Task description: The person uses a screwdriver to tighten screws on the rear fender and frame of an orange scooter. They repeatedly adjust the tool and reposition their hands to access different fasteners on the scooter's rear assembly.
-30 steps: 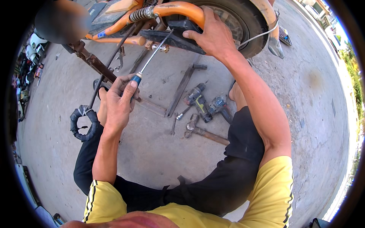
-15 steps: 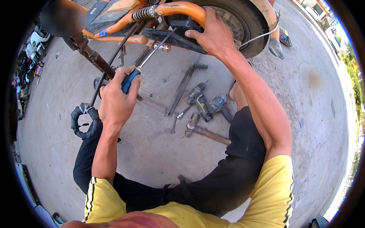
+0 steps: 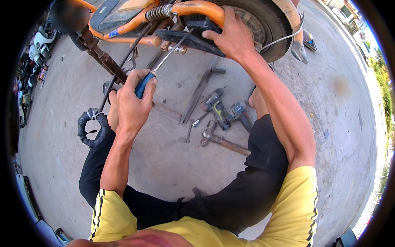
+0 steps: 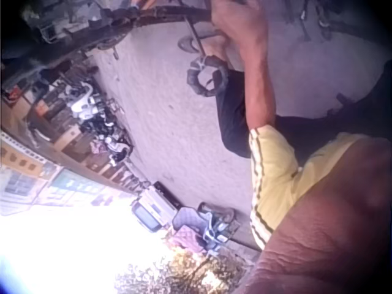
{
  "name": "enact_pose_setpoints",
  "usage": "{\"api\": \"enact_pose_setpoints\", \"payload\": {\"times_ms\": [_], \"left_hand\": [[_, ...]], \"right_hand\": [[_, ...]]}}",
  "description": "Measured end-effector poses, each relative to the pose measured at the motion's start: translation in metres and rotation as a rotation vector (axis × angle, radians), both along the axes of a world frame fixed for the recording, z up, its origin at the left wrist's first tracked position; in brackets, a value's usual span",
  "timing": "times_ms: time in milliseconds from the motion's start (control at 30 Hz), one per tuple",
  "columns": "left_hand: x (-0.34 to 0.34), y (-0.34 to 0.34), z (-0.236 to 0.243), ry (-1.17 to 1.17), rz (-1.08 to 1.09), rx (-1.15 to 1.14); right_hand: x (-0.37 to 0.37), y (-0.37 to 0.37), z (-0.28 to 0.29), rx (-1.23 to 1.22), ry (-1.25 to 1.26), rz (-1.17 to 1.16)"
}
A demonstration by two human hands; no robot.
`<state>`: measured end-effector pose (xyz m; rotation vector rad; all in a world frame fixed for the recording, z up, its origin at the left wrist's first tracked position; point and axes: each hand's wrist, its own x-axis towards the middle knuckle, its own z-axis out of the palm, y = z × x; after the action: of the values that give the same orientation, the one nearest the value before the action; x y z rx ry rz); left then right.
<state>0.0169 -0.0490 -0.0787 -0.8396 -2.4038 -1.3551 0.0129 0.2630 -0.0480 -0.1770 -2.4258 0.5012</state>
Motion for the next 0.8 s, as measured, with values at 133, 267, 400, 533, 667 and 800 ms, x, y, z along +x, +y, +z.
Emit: {"api": "enact_pose_setpoints", "payload": {"times_ms": [133,267,400,533,667,800], "left_hand": [[0.005,0.003,0.003,0.015,-0.005,0.011],[0.001,0.001,0.005,-0.014,-0.008,0.02],[0.001,0.004,-0.001,0.077,-0.005,0.079],[0.008,0.006,0.001,-0.026,0.001,0.091],[0.007,0.007,0.005,-0.086,0.0,0.09],[0.007,0.006,0.003,-0.106,0.008,0.118]], "right_hand": [[0.0,0.0,0.0,0.023,0.025,0.004],[0.004,-0.007,0.006,-0.028,-0.02,-0.009],[0.008,-0.021,0.022,-0.109,-0.094,-0.069],[0.011,-0.026,0.025,-0.12,-0.061,-0.03],[0.009,-0.024,0.024,-0.133,-0.048,-0.026],[0.01,-0.026,0.024,-0.162,-0.054,0.009]]}}
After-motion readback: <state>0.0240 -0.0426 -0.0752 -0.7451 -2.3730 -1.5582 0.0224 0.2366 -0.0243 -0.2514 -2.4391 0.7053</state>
